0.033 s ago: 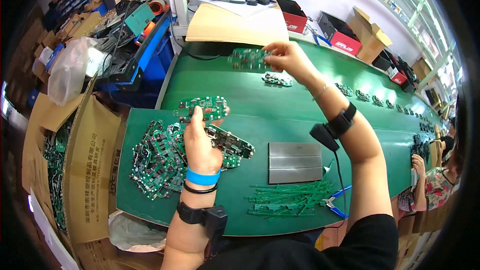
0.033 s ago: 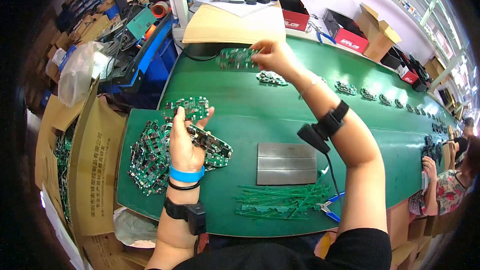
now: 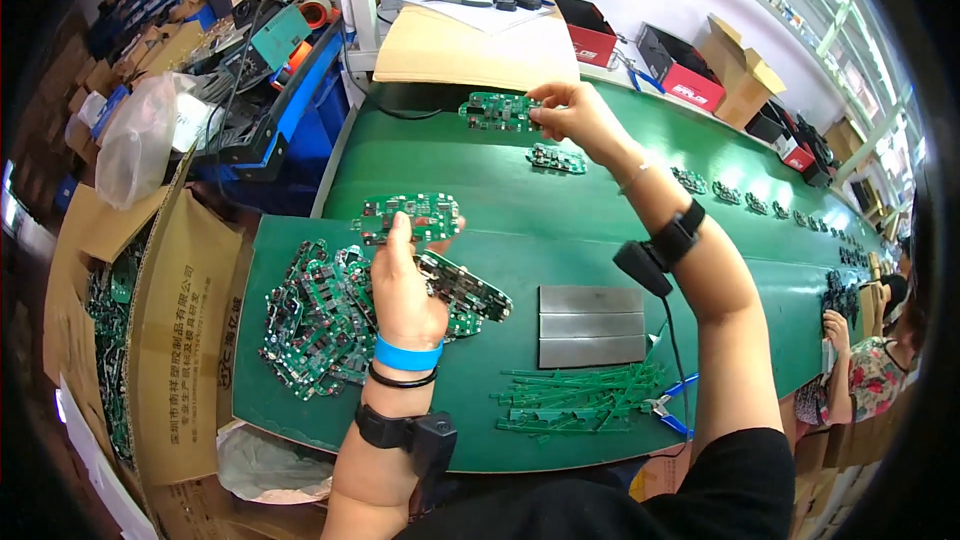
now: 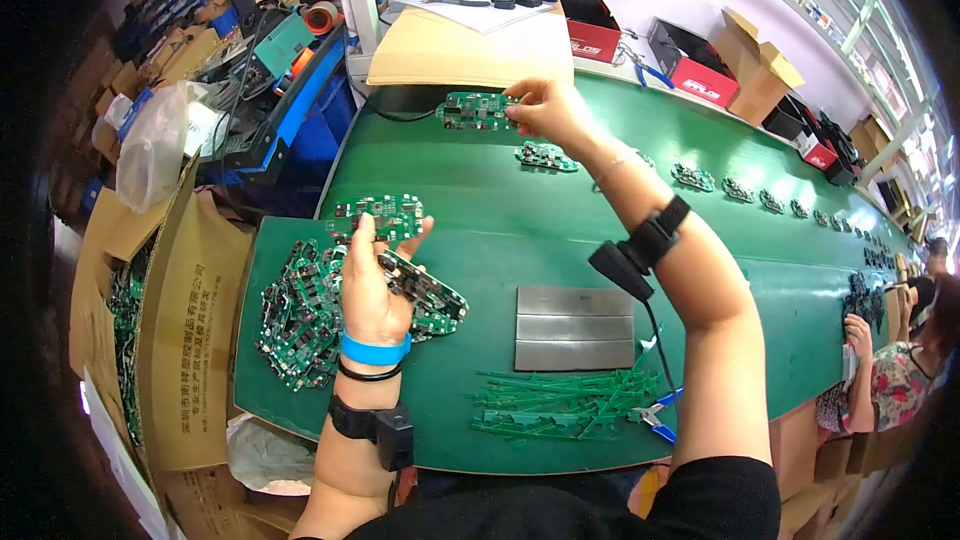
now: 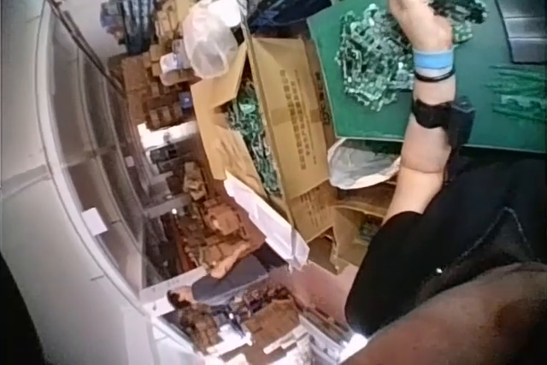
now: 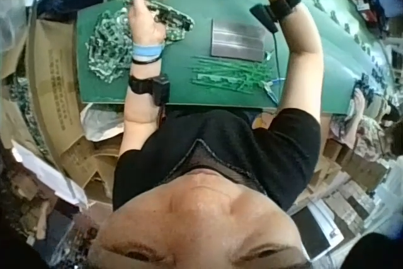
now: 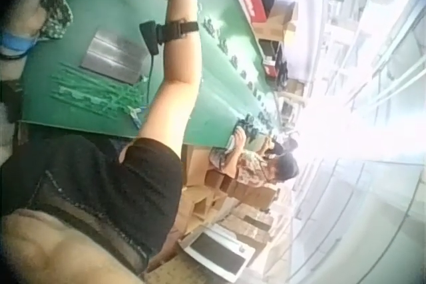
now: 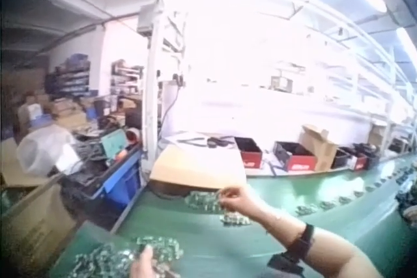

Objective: The worker is using diagonal pliers to snip excess leads or components from printed circuit boards on a factory assembly line.

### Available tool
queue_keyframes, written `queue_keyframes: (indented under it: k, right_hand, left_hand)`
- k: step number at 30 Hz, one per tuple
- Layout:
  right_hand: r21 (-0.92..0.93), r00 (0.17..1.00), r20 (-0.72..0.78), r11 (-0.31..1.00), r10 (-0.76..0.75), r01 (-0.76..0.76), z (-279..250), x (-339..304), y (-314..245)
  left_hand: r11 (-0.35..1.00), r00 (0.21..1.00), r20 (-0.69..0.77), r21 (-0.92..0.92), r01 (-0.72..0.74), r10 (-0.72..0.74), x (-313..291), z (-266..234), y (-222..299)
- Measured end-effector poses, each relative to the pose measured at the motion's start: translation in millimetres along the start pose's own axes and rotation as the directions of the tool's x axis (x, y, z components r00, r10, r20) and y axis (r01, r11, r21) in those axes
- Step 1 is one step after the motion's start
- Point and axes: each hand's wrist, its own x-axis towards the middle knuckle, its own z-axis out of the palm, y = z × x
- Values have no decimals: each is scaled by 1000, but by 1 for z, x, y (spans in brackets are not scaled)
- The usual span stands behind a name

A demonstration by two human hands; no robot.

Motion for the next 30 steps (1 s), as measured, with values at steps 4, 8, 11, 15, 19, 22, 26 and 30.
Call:
queue_keyframes:
  k: [4, 8, 11, 15, 19, 22, 26, 30]
  right_hand:
    - [36, 975, 30, 975, 219, -220, 30, 23, 42]
    - [-276, 987, -13, 948, 159, -157, 39, 24, 48]
    - [-385, 998, -40, 922, -43, 24, 34, 19, 24]
    - [-73, 832, 547, 995, 93, -63, 48, -36, -81]
    - [-18, 867, 498, 1000, 17, -10, 53, -63, -87]
    - [-181, 952, 304, 983, 41, 15, 17, -75, -122]
    - [-390, 995, 75, 916, -68, 92, -47, -109, -192]
    - [-459, 964, 55, 851, -260, 256, -57, -103, -239]
  left_hand:
    - [999, 999, 6, 21, -42, 42, 0, 5, -9]
    - [1000, 999, -42, 19, -22, 23, -1, 9, -7]
    - [999, 999, -45, 24, -25, 26, -1, 13, -6]
    - [993, 994, -23, 67, -102, 104, -1, 6, -8]
    - [989, 993, 65, 106, -106, 100, -4, 14, -7]
    - [923, 972, 57, 305, -236, 229, -3, 7, -1]
    - [537, 864, 212, 708, -458, 456, 8, -8, 4]
    - [303, 844, 188, 876, -376, 503, 9, -14, 18]
